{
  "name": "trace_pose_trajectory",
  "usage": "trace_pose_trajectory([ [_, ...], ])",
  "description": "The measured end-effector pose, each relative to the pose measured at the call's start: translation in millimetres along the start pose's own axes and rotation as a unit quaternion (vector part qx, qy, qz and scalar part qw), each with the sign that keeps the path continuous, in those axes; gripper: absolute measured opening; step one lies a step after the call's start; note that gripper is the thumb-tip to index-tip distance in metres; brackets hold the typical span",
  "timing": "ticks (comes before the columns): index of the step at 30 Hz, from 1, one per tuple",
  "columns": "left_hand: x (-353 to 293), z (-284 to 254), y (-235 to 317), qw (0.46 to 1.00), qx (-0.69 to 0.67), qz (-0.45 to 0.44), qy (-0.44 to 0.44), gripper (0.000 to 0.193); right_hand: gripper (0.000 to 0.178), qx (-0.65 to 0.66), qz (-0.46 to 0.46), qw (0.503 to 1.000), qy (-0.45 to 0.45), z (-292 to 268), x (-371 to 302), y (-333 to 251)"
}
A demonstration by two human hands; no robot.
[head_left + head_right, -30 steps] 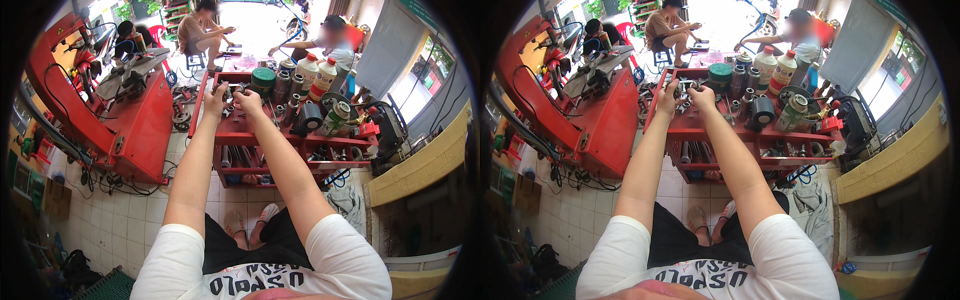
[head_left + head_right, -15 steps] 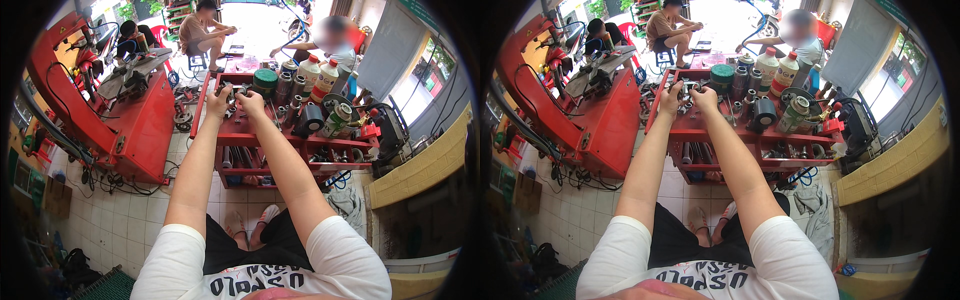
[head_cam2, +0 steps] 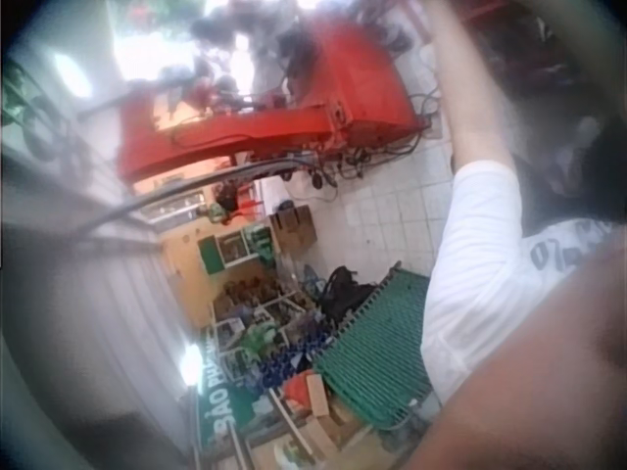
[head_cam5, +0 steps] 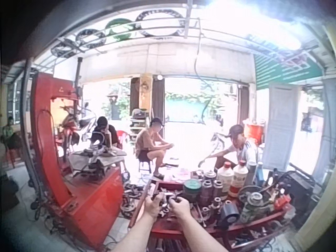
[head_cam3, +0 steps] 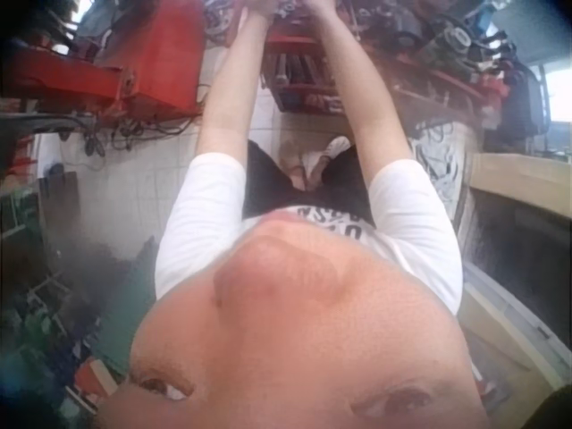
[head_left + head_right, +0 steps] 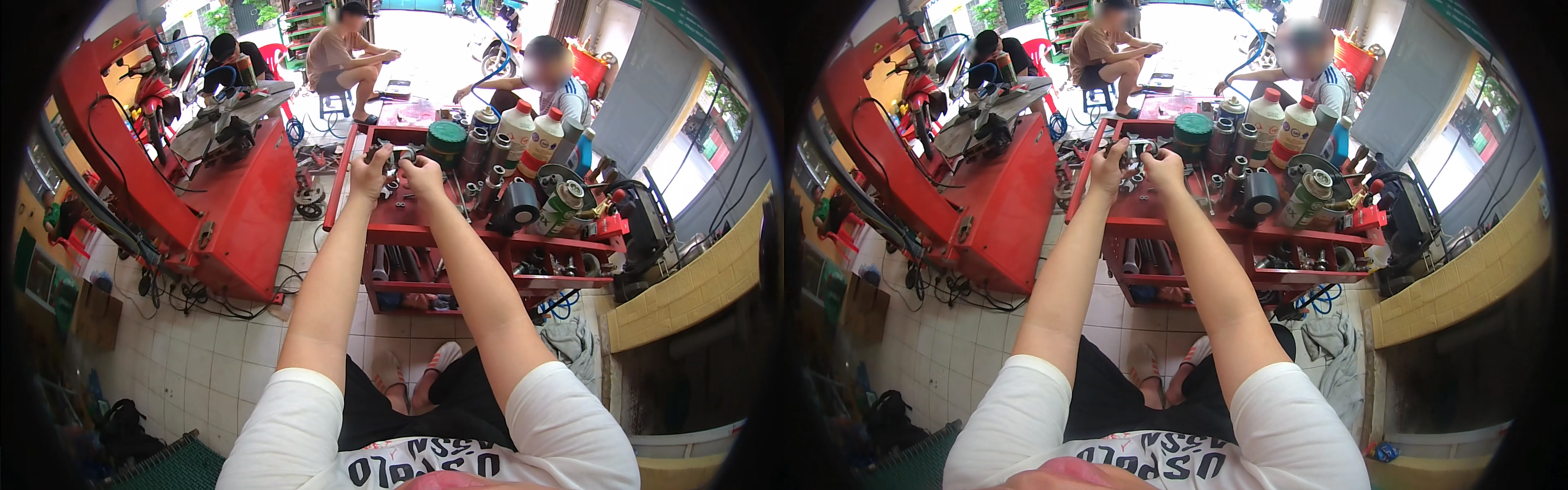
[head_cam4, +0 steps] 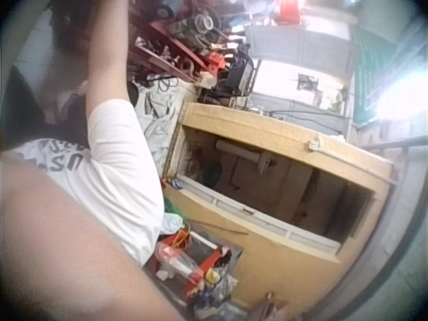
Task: The person sits at a red tool cart and assembles small mechanical components by hand. They pick up a metal housing, insert a cylindrical part, and fit a small ring into place, then set the assembled unit down on the cart.
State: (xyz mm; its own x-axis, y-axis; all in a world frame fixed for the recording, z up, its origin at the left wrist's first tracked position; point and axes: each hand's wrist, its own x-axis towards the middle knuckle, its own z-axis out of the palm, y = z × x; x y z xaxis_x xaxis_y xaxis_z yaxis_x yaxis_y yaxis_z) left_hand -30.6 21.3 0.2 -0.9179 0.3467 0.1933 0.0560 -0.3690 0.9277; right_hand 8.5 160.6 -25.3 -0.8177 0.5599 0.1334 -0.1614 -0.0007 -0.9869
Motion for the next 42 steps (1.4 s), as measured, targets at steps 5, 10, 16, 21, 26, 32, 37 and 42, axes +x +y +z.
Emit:
trace_pose_trajectory([
  [5,-3.8,11.3,5.0,1.000,-0.019,-0.001,0.015,0.040,0.031,-0.090,-0.035,0.995,0.009,-7.2,12.2,13.8],
  [10,-6.3,7.9,7.2,1.000,-0.011,-0.001,0.014,0.040,0.034,-0.107,-0.032,0.994,0.004,-4.7,13.4,16.7],
  [16,-6.4,8.3,6.4,1.000,-0.022,0.005,0.014,0.040,0.034,-0.085,-0.030,0.996,0.010,-3.4,11.1,14.0],
  [21,-0.5,2.4,0.7,1.000,-0.018,0.006,0.002,0.041,0.034,-0.092,-0.026,0.995,0.008,-2.4,9.0,11.6],
  [26,3.3,5.1,-5.8,1.000,0.003,0.012,0.006,0.041,0.021,-0.113,-0.093,0.989,0.015,-5.4,17.6,21.6],
  [32,0.5,5.8,-1.9,1.000,-0.008,0.009,0.017,0.042,0.018,-0.123,-0.113,0.986,0.007,0.0,12.5,22.1],
  [37,-0.5,5.0,-1.1,0.999,0.019,0.029,0.008,0.040,0.018,-0.117,-0.088,0.989,0.002,1.7,10.0,18.6],
  [42,-5.9,7.5,0.0,0.991,0.101,0.084,-0.020,0.041,0.034,-0.128,-0.053,0.990,0.013,-1.0,8.7,15.6],
])
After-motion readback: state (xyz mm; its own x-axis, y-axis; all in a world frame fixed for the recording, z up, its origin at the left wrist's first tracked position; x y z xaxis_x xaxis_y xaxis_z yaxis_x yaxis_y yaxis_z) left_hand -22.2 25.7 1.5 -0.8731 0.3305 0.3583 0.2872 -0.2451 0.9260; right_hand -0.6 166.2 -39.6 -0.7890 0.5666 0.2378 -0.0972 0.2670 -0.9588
